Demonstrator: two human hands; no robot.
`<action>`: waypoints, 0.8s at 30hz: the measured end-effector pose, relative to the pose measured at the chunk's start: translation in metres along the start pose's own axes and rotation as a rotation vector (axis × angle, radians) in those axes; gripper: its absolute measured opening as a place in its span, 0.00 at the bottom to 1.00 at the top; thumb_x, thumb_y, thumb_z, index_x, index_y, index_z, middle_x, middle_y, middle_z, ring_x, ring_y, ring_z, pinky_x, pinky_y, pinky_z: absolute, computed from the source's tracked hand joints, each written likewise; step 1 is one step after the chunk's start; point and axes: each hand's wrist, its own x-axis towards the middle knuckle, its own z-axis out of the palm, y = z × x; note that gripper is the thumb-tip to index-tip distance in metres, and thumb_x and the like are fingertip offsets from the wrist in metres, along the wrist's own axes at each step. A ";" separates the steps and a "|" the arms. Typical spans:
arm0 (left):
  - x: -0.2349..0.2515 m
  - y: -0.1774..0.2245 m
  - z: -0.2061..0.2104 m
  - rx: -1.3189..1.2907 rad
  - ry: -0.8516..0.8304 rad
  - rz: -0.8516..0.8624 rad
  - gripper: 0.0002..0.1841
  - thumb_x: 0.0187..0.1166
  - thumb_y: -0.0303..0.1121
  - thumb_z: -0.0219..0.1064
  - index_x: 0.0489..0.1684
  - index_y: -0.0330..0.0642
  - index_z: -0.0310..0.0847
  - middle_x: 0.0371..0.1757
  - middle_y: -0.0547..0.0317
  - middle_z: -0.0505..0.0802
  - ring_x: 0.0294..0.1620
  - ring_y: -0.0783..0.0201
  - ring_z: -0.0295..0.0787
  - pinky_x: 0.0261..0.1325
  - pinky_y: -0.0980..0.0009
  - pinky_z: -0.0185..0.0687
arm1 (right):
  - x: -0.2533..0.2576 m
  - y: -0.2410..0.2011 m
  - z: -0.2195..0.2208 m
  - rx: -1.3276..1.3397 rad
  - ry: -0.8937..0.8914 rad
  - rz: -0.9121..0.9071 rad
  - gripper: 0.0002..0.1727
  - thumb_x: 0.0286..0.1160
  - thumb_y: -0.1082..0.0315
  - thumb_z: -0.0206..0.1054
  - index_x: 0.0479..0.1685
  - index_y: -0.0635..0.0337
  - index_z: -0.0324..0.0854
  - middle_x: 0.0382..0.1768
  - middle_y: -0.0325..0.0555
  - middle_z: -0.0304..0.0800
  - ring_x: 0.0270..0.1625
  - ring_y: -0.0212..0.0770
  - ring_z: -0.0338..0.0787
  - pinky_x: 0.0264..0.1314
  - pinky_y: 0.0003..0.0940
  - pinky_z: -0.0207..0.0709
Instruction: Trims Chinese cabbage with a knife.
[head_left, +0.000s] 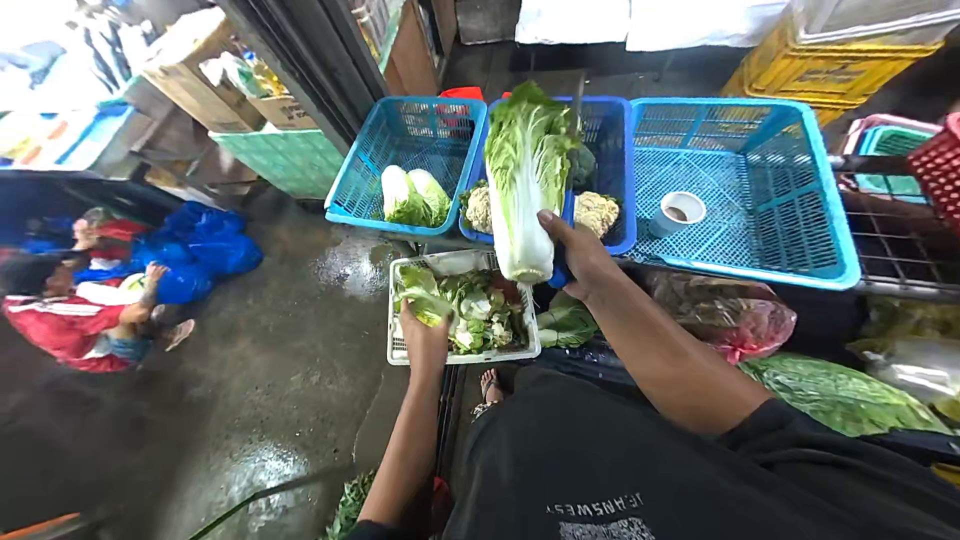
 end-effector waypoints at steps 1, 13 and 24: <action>-0.009 0.017 -0.005 0.135 0.032 0.172 0.57 0.61 0.44 0.84 0.92 0.30 0.50 0.90 0.31 0.63 0.89 0.39 0.62 0.87 0.44 0.64 | -0.001 0.002 0.005 -0.018 -0.026 0.030 0.30 0.80 0.44 0.68 0.72 0.54 0.73 0.47 0.48 0.92 0.44 0.43 0.94 0.46 0.42 0.91; 0.051 0.057 -0.063 -0.108 -0.049 1.107 0.43 0.51 0.41 0.90 0.73 0.38 0.80 0.77 0.44 0.84 0.81 0.48 0.77 0.83 0.47 0.73 | 0.001 0.043 0.085 -0.119 -0.242 0.205 0.30 0.88 0.39 0.54 0.66 0.58 0.76 0.45 0.51 0.92 0.43 0.44 0.94 0.46 0.42 0.91; 0.088 0.015 -0.112 -0.839 -0.174 0.309 0.38 0.62 0.60 0.82 0.66 0.43 0.80 0.51 0.57 0.94 0.49 0.63 0.93 0.55 0.60 0.92 | -0.005 0.073 0.105 -0.502 -0.232 0.045 0.06 0.85 0.70 0.62 0.53 0.61 0.77 0.54 0.50 0.94 0.46 0.44 0.96 0.42 0.36 0.91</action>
